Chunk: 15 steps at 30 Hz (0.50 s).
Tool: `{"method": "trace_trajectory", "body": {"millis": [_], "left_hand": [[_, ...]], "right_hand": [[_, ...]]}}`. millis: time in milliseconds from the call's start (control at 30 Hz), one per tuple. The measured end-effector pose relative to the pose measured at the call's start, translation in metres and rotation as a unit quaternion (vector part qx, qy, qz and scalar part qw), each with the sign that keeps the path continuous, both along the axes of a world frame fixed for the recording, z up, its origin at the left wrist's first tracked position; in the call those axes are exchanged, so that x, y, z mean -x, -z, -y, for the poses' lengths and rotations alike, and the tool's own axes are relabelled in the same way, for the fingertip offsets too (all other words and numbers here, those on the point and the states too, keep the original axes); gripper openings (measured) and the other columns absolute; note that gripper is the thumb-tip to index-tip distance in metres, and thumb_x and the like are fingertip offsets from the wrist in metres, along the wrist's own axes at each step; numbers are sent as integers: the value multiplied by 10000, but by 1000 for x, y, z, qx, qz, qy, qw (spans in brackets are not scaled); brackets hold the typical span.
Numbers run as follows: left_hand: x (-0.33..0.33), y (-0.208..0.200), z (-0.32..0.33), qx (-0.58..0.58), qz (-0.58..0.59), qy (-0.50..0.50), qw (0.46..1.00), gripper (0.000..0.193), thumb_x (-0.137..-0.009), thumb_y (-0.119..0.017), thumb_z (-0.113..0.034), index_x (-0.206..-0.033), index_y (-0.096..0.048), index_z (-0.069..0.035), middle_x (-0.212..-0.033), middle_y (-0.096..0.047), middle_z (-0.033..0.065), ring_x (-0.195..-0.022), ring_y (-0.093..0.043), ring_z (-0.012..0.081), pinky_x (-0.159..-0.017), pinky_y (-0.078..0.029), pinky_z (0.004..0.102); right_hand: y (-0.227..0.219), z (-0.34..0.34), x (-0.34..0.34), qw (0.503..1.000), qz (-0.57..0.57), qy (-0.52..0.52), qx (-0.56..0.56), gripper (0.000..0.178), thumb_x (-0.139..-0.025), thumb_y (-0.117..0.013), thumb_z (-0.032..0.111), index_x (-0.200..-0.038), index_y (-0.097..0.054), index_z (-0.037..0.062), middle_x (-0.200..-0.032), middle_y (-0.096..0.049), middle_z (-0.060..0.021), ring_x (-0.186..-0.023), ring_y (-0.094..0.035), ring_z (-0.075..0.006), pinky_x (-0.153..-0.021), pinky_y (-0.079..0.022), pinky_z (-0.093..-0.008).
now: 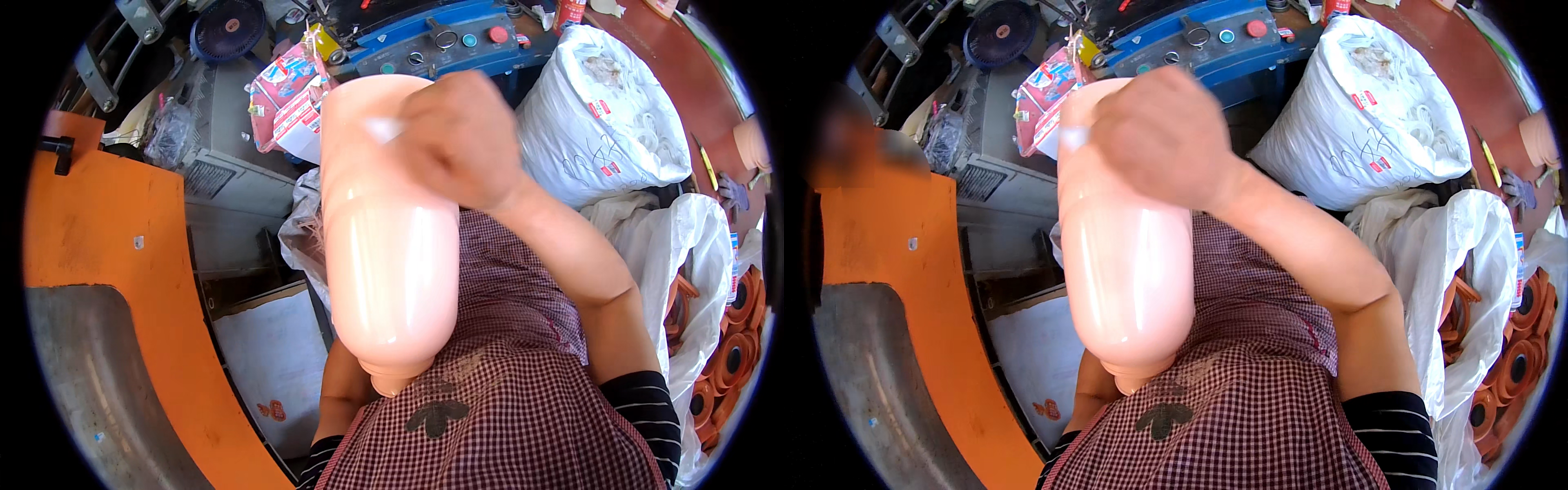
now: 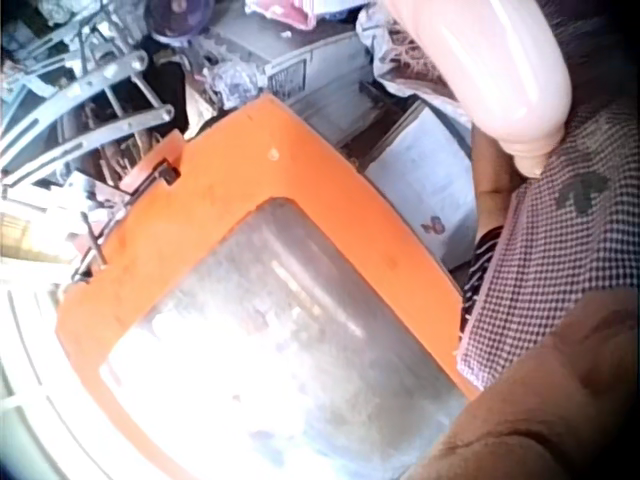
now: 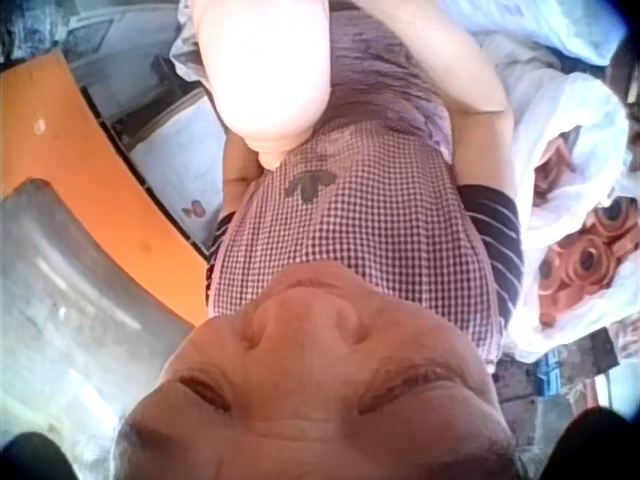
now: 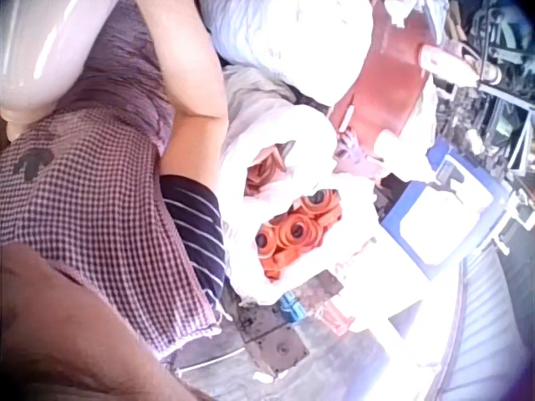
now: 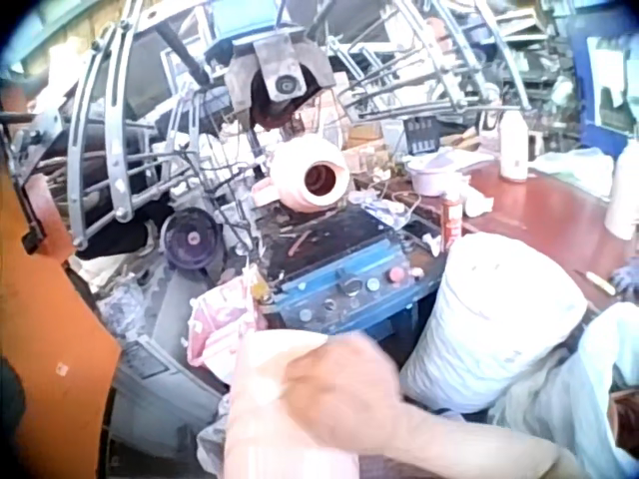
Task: The person assembles pink plastic pitchers by attaching handles and lids. They pick up each pitcher, affix a handle, place a lid on top, and set the completed unit aside. The process is repeated for multiple units in a cluttered workshop.
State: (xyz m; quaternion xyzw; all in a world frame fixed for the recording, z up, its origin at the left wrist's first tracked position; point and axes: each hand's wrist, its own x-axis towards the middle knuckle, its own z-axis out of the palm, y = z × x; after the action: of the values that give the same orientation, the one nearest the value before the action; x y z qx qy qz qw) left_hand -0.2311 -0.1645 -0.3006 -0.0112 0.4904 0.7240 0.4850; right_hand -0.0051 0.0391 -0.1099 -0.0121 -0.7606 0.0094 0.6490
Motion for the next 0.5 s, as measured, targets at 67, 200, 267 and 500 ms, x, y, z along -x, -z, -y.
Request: {"method": "trace_trajectory", "body": {"millis": [67,200,267,500], "left_hand": [[10,-11,-13,22,-65,58,996,397,-938,-563,-196,-1262,-562,35,-1176,-648,139,-1002,-640,233,-873,-520,341],[35,-109,-23,132,-419,201,876,398,-939,-566,-193,-1265,-562,34,-1198,-645,139,-1024,-640,233,-885,-522,344],[14,-160,-25,169,-542,222,793,389,-887,-622,-145,-1235,-592,26,-1088,-697,101,-899,-670,208,-813,-542,338],[-74,-113,23,211,-835,344,375,569,-814,-693,-326,-1347,-531,-214,-899,-622,100,-719,-647,285,-643,-527,386]], "right_hand": [[4,-4,-23,987,-84,-7,137,200,-700,-725,-12,-859,-620,49,-877,-653,-93,-751,-620,-252,-674,-490,-316],[41,8,-80,807,-139,-127,560,107,-882,-661,-8,-913,-565,28,-794,-598,3,-684,-519,-40,-630,-424,-188],[68,17,-101,754,-85,-112,641,100,-881,-659,-18,-885,-578,40,-754,-593,11,-631,-500,-36,-580,-402,-182],[128,56,-106,628,0,-148,764,98,-878,-677,10,-849,-588,36,-735,-601,10,-576,-492,-30,-515,-389,-181]]}}
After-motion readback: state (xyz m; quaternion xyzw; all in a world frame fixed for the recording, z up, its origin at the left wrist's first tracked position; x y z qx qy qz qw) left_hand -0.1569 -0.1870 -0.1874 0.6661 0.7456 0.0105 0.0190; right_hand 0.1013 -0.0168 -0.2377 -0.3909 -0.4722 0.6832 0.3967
